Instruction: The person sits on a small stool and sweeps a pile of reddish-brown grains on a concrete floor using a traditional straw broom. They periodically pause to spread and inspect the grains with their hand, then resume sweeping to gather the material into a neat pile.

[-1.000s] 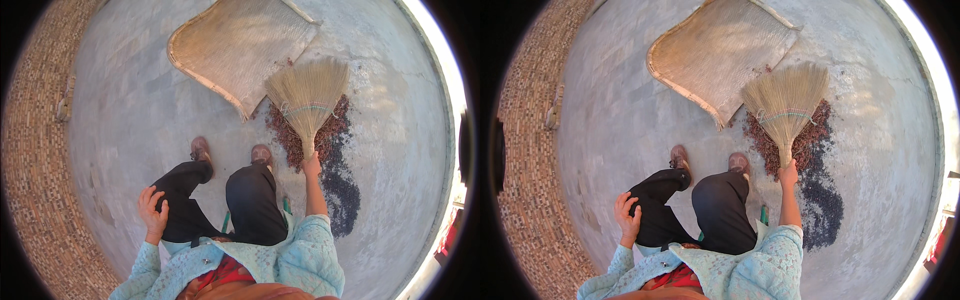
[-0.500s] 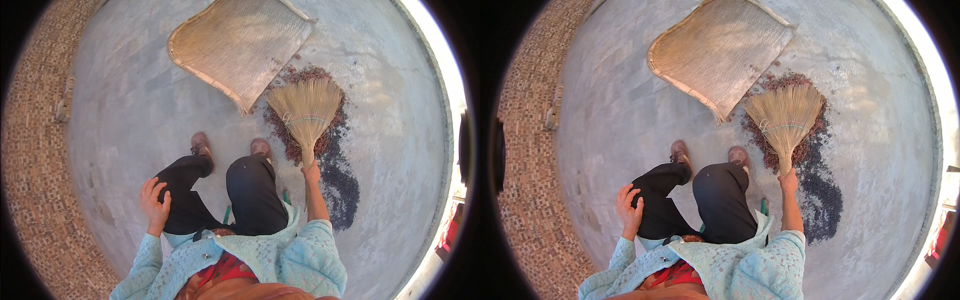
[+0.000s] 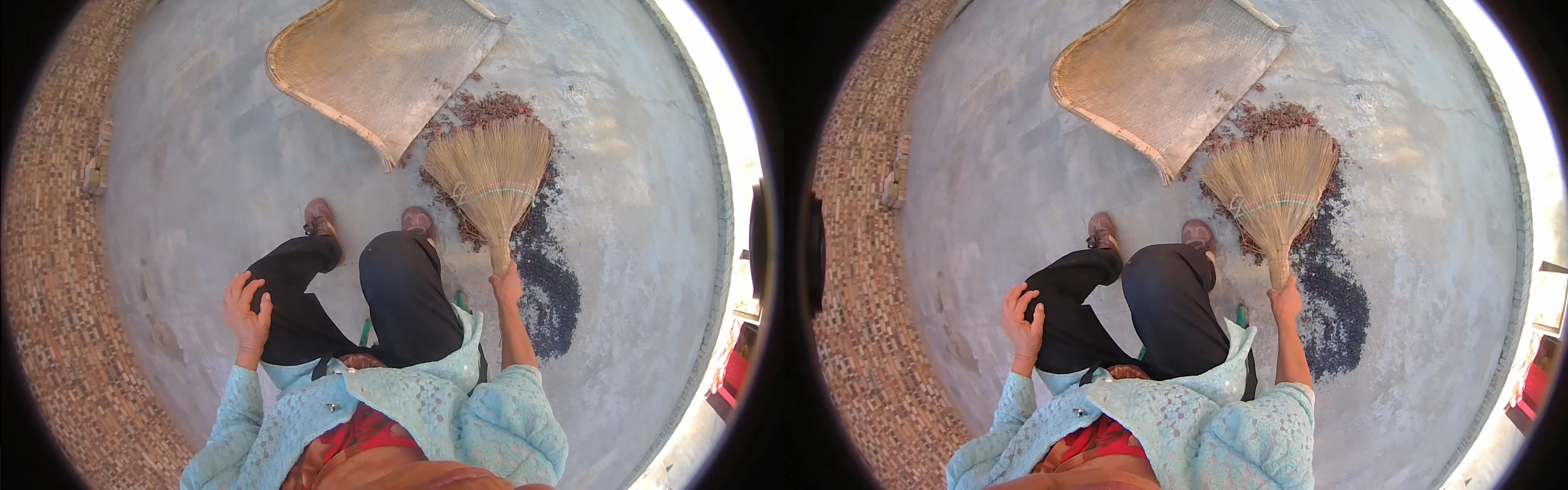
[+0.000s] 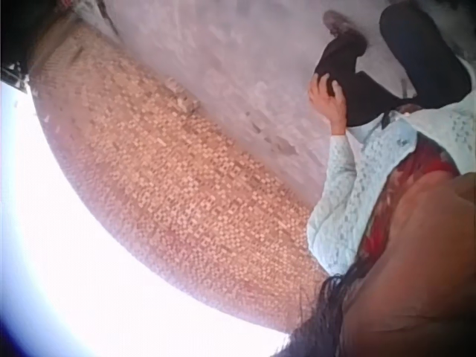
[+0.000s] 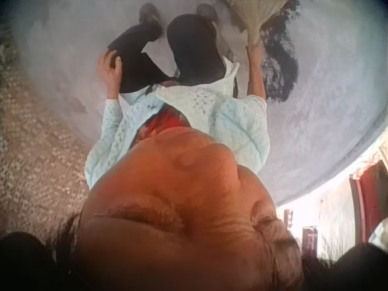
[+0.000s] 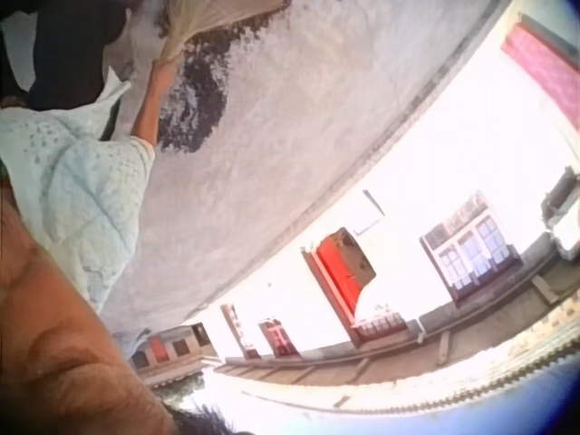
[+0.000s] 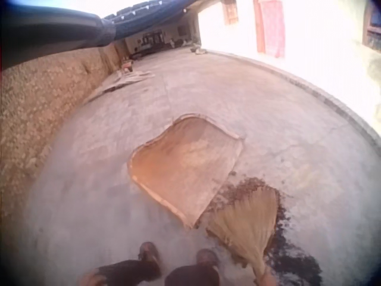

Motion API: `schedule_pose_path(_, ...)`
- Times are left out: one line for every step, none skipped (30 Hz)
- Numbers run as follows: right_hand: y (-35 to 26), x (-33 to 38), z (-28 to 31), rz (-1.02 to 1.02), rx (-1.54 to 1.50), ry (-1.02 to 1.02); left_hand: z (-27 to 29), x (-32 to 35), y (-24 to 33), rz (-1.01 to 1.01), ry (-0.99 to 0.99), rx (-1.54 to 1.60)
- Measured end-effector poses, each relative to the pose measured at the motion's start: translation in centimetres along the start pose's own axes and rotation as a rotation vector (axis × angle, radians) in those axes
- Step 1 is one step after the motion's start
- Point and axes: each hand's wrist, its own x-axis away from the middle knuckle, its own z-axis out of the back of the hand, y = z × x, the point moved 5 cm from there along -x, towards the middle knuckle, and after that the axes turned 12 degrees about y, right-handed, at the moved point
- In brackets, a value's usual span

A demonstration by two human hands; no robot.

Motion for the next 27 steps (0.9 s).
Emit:
schedule_pose_path(0.1, 0.6, 0.7, 0.018, -0.029, 0.025, 0.1, 0.1, -0.1, 0.01, 0.003, 0.003)
schedule_pose_path(0.4, 1.2, 1.0, 0.037, -0.059, 0.049, 0.2, 0.3, -0.3, 0.008, 0.013, 0.003)
schedule_pose_path(1.6, 1.5, 1.0, 0.043, -0.083, 0.062, -0.1, 0.2, -0.2, 0.002, 0.02, 0.019)
schedule_pose_path(3.5, 1.7, 0.4, 0.047, -0.105, 0.081, -0.5, 0.2, 0.0, -0.005, 0.028, 0.04)
schedule_pose_path(4.9, 1.6, -0.1, 0.056, -0.133, 0.1, -0.7, 0.2, -0.3, 0.002, 0.008, 0.053)
schedule_pose_path(5.7, 1.6, -0.8, 0.033, -0.087, 0.038, -0.7, 0.0, -0.1, -0.008, 0.008, 0.043)
schedule_pose_path(6.5, 1.6, -1.4, 0.01, -0.042, -0.022, -0.8, -0.1, 0.1, -0.019, 0.008, 0.034)
schedule_pose_path(7.4, 1.4, -1.9, -0.015, 0.003, -0.081, -0.9, -0.3, 0.5, -0.031, 0.007, 0.027)
schedule_pose_path(6.4, 1.5, -2.1, -0.031, -0.024, -0.071, -0.6, -0.3, 0.3, -0.028, 0.008, 0.017)
schedule_pose_path(6.2, 1.9, -1.6, -0.046, 0.0, -0.058, -0.4, -0.3, 0.4, -0.023, 0.005, 0.012)
schedule_pose_path(6.1, 2.3, -1.1, -0.06, 0.024, -0.044, -0.2, -0.1, 0.4, -0.018, 0.002, 0.007)
schedule_pose_path(5.9, 2.2, -0.5, -0.073, 0.047, -0.022, -0.2, -0.1, 0.3, -0.015, 0.006, 0.001)
schedule_pose_path(5.6, 2.4, 0.2, -0.049, -0.013, 0.009, -0.3, 0.0, 0.0, -0.011, 0.009, -0.007)
schedule_pose_path(5.4, 2.8, 0.7, -0.024, -0.072, 0.038, -0.3, 0.1, -0.2, -0.005, 0.013, -0.015)
schedule_pose_path(5.9, 3.5, 1.3, -0.008, -0.121, 0.067, -0.4, 0.3, -0.3, -0.001, 0.015, -0.006)
schedule_pose_path(6.6, 3.9, 1.0, -0.006, -0.17, 0.061, -0.5, 0.3, -0.4, 0.004, 0.017, 0.001)
schedule_pose_path(7.1, 4.2, 0.2, -0.004, -0.22, 0.054, -0.5, 0.3, -0.5, 0.01, 0.019, 0.007)
schedule_pose_path(7.4, 4.2, -0.2, -0.004, -0.273, 0.055, -0.7, 0.2, -0.3, 0.0, 0.01, 0.006)
schedule_pose_path(8.5, 3.7, -1.1, -0.012, -0.211, 0.029, -0.9, 0.0, 0.0, -0.012, 0.007, 0.009)
schedule_pose_path(9.7, 2.9, -1.8, -0.021, -0.148, 0.005, -1.1, -0.2, 0.3, -0.024, 0.004, 0.012)
schedule_pose_path(9.2, 3.0, -2.4, -0.023, -0.093, -0.037, -1.0, -0.3, 0.3, -0.031, -0.001, 0.003)
schedule_pose_path(8.8, 2.9, -2.5, -0.038, -0.072, -0.026, -0.9, -0.3, 0.5, -0.038, -0.007, -0.004)
schedule_pose_path(8.4, 2.6, -2.5, -0.053, -0.051, -0.013, -0.9, -0.3, 0.5, -0.046, -0.014, -0.01)
schedule_pose_path(8.2, 3.1, -2.2, -0.067, -0.021, -0.012, -0.5, 0.1, 0.2, -0.035, -0.011, -0.012)
schedule_pose_path(7.6, 3.2, -1.6, -0.062, -0.037, -0.006, -0.5, 0.1, -0.1, -0.026, 0.002, -0.004)
schedule_pose_path(7.0, 3.3, -1.3, -0.056, -0.053, -0.001, -0.4, 0.1, -0.3, -0.018, 0.015, 0.004)
schedule_pose_path(6.9, 3.4, -0.8, -0.059, -0.065, 0.009, -0.5, 0.1, -0.3, -0.013, 0.015, 0.013)
